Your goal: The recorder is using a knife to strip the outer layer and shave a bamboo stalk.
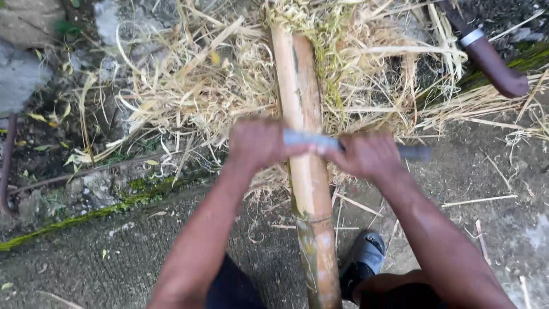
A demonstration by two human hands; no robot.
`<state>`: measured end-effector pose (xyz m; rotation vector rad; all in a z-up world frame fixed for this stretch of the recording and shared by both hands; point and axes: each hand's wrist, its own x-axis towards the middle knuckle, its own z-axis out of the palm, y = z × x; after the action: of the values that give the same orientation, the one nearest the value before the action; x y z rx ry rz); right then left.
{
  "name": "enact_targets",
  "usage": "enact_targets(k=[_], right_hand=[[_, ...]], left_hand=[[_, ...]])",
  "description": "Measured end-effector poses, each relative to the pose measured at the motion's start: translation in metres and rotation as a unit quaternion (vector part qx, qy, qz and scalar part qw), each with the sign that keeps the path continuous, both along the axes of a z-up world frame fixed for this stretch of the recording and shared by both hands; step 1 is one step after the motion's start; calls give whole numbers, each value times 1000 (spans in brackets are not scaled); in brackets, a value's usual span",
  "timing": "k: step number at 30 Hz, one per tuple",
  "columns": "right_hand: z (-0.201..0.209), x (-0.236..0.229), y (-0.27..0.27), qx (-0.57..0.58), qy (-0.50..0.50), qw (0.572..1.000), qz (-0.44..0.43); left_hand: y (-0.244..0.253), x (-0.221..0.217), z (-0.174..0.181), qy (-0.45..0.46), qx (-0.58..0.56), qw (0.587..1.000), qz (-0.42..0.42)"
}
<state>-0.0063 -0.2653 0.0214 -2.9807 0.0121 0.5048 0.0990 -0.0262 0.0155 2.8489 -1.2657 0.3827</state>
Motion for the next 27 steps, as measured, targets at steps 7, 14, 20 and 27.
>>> enact_targets(k=[7,14,20,27], right_hand=[[-13,-70,11,37,61,997,-19],[14,61,-14,-38,40,998,-26],[36,190,-43,-19,-68,997,-27],[36,197,-42,-50,-107,992,-32]], left_hand=[[6,-61,8,81,47,995,-17],[-19,61,29,37,-4,999,10],[-40,186,56,74,-16,996,42],[-47,179,81,105,0,990,93]])
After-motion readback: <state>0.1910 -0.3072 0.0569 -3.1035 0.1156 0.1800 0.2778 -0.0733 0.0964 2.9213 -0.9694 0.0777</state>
